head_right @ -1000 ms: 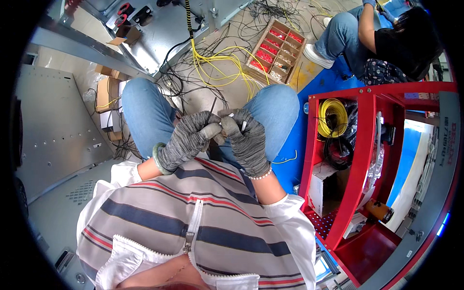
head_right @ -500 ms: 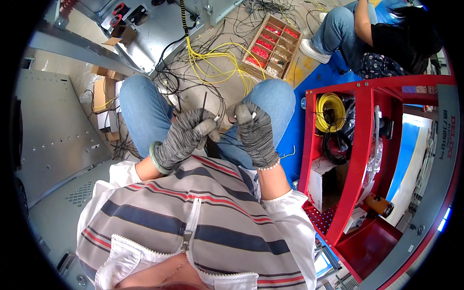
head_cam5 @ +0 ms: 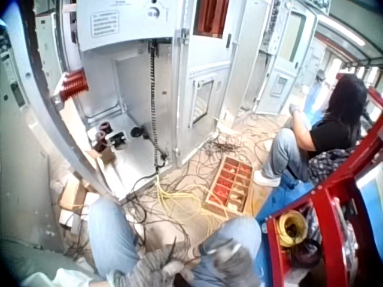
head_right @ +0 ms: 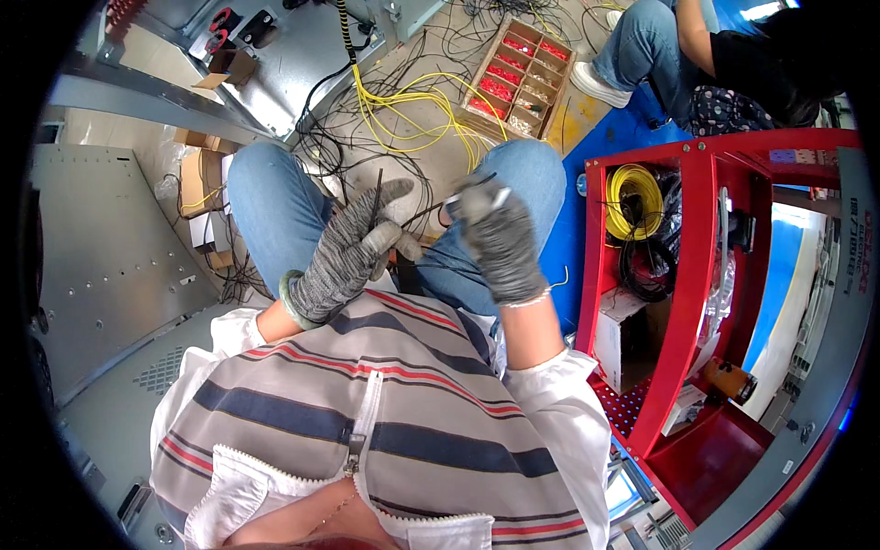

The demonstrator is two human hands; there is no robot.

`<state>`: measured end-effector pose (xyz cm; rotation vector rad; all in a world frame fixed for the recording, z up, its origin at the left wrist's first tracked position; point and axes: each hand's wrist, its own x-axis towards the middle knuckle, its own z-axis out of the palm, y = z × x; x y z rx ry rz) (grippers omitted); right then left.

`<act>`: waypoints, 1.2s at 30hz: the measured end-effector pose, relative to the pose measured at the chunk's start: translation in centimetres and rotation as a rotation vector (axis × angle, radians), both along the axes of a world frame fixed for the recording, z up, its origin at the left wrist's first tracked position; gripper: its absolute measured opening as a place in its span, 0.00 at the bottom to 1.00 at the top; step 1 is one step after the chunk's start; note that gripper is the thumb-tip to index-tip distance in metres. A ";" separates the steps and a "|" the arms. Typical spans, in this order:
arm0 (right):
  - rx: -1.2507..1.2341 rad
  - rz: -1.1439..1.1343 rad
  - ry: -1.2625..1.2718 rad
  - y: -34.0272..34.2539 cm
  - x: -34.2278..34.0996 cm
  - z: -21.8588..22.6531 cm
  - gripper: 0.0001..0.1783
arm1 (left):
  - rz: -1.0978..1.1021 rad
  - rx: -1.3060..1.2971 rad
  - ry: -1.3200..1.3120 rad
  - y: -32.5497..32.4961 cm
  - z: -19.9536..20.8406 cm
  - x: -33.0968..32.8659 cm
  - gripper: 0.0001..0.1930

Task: The person sits on the floor and organizes a bundle of black wires, separating them from yellow cables. They use pliers to cut a wire and then coil the black wires into a neat bundle.

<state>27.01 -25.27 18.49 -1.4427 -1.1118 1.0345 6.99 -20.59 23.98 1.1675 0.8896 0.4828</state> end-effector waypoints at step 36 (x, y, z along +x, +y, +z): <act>0.014 -0.211 0.106 0.3 -3.5 4.4 0.15 | -0.022 -0.057 -0.031 0.3 -0.8 0.4 0.09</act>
